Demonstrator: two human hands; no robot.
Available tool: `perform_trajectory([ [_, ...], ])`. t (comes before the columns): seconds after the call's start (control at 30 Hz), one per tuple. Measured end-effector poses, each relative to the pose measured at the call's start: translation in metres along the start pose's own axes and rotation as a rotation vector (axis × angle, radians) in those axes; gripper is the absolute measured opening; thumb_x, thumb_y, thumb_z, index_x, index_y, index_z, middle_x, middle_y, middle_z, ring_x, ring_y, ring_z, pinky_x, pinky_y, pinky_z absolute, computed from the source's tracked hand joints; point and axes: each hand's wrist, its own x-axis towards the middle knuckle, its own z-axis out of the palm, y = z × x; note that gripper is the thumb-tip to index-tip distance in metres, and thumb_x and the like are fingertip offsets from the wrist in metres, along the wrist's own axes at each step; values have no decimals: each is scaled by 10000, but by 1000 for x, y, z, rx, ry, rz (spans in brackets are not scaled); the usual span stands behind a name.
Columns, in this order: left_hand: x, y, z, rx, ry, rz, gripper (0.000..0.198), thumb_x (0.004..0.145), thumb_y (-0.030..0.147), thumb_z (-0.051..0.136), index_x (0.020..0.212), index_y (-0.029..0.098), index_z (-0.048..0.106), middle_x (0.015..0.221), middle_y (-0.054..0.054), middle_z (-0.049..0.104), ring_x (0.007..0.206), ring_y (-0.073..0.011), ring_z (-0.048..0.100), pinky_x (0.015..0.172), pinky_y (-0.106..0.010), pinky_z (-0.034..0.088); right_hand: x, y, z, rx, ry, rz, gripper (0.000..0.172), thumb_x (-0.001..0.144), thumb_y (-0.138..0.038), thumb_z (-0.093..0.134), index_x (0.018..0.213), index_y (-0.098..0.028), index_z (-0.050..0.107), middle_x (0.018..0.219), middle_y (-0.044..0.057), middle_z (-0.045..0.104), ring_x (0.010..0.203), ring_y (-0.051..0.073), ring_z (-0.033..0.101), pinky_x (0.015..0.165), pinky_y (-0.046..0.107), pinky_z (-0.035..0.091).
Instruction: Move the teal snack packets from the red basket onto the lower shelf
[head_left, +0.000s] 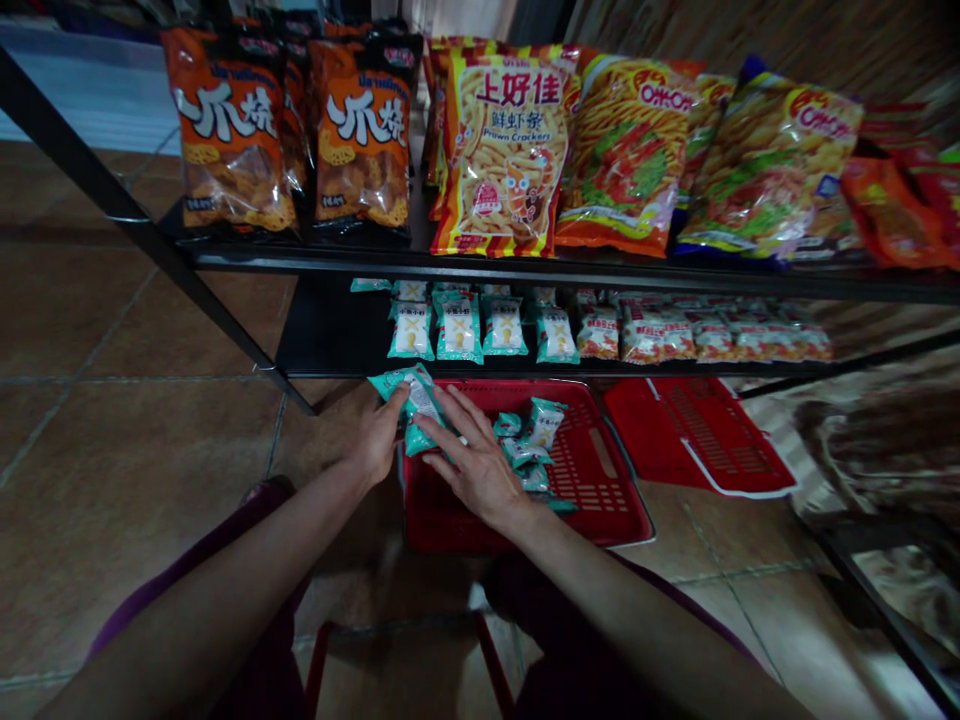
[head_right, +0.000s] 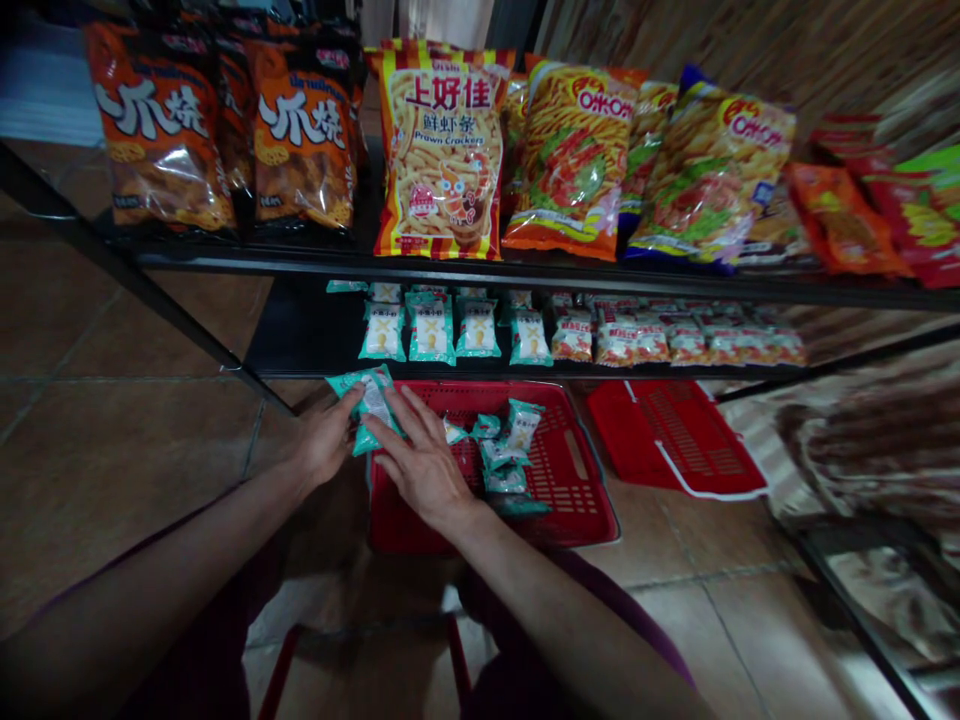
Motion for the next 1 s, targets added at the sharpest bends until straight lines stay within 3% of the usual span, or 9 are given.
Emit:
perform_trajectory([
  [0.13, -1, -3, 0, 65, 2, 3, 417, 695, 378, 674, 1055, 180, 601, 933, -74, 677, 774, -178, 639, 628, -279, 512, 1, -1, 2, 13, 52, 12, 475, 824, -148, 555, 1278, -278, 496, 1440, 88, 362, 1335, 241, 318, 1039, 473, 374],
  [0.27, 0, 2, -3, 62, -90, -24, 405, 729, 454, 627, 1051, 209, 599, 1001, -64, 658, 759, -163, 625, 647, -301, 521, 4, -1, 1, 180, 128, 94, 347, 842, -152, 527, 1157, -272, 612, 1316, 72, 524, 1222, 206, 478, 1016, 406, 410],
  [0.37, 3, 8, -8, 94, -113, -44, 395, 774, 501, 560, 1007, 187, 610, 1007, -88, 644, 779, -165, 612, 707, -330, 524, 10, 3, 2, 499, 292, 399, 274, 823, -264, 579, 1085, -251, 658, 1212, 54, 608, 1134, 203, 556, 1003, 393, 427],
  [0.5, 7, 14, -16, 63, -66, 23, 331, 778, 361, 613, 1058, 187, 588, 1101, -87, 614, 926, -160, 595, 847, -323, 479, 16, 8, 4, 1101, 526, 946, 332, 702, -396, 695, 981, -217, 688, 969, 36, 710, 940, 216, 650, 898, 433, 495],
  [0.57, 8, 13, -18, 42, -66, 67, 314, 750, 275, 649, 1047, 184, 597, 1101, -76, 615, 962, -162, 587, 884, -333, 457, 16, 7, 4, 1333, 526, 1056, 319, 625, -374, 758, 889, -204, 702, 902, 34, 721, 887, 208, 664, 879, 418, 503],
  [0.63, 6, 10, -17, 44, -150, 93, 296, 709, 230, 682, 993, 163, 630, 1043, -71, 638, 964, -172, 587, 906, -350, 438, 16, 2, 5, 1464, 438, 1052, 275, 586, -330, 786, 812, -193, 708, 890, 37, 722, 893, 197, 661, 892, 394, 494],
  [0.77, 1, -1, -7, 52, -340, 53, 323, 660, 221, 719, 973, 164, 667, 938, -59, 671, 923, -173, 596, 915, -356, 412, 18, -7, 8, 1449, 313, 1034, 250, 598, -304, 767, 812, -188, 707, 915, 35, 717, 896, 173, 651, 859, 343, 500],
  [0.9, 0, -11, -2, 147, -202, 63, 160, 678, 199, 678, 833, 159, 671, 864, -50, 670, 812, -148, 604, 825, -310, 443, 21, 10, 1, 1319, 350, 1106, 233, 643, -263, 724, 861, -199, 675, 822, 27, 716, 759, 147, 661, 711, 283, 515],
  [1.0, 4, -17, -9, 225, -77, -19, 42, 661, 145, 649, 697, 147, 627, 741, -44, 652, 686, -134, 597, 743, -296, 462, 12, 35, -7, 1252, 432, 1181, 159, 663, -215, 699, 813, -196, 651, 734, 9, 697, 667, 122, 645, 649, 249, 506],
])
